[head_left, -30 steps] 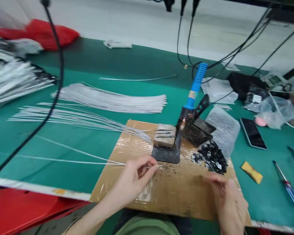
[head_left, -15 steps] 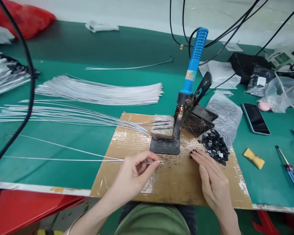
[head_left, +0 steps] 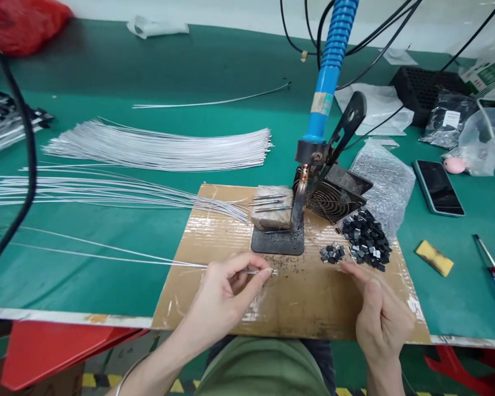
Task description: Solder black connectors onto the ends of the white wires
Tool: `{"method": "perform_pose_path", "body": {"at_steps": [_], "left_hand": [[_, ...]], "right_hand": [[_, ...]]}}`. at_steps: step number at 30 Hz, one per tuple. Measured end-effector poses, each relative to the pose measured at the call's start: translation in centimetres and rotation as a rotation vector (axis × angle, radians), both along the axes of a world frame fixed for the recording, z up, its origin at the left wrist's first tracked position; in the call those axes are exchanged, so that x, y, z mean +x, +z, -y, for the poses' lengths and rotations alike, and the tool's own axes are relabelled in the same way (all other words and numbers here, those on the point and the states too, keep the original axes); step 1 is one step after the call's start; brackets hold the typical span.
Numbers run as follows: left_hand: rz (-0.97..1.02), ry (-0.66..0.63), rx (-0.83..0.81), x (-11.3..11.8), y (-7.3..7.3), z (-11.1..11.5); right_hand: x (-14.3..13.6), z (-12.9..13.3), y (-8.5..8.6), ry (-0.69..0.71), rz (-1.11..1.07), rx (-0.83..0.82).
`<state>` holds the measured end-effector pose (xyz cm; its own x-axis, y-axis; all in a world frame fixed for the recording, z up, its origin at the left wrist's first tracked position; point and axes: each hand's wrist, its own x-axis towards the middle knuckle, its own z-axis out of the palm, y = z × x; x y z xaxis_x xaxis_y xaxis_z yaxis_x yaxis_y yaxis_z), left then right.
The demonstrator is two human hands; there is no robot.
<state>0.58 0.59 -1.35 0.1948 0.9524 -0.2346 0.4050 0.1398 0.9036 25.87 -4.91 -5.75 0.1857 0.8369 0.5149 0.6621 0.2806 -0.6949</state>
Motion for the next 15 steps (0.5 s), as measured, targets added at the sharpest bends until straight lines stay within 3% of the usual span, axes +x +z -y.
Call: {"method": "perform_pose_path", "body": {"at_steps": [8,15], "left_hand": [[0.015,0.028,0.015,0.2,0.3,-0.1],[0.021,0.052,0.027,0.2,0.4,0.2]], "right_hand": [[-0.8,-1.1,0.9,-0.031,0.102,-0.078],[-0.7,-2.3,0.5,0.015,0.231,-0.153]]}}
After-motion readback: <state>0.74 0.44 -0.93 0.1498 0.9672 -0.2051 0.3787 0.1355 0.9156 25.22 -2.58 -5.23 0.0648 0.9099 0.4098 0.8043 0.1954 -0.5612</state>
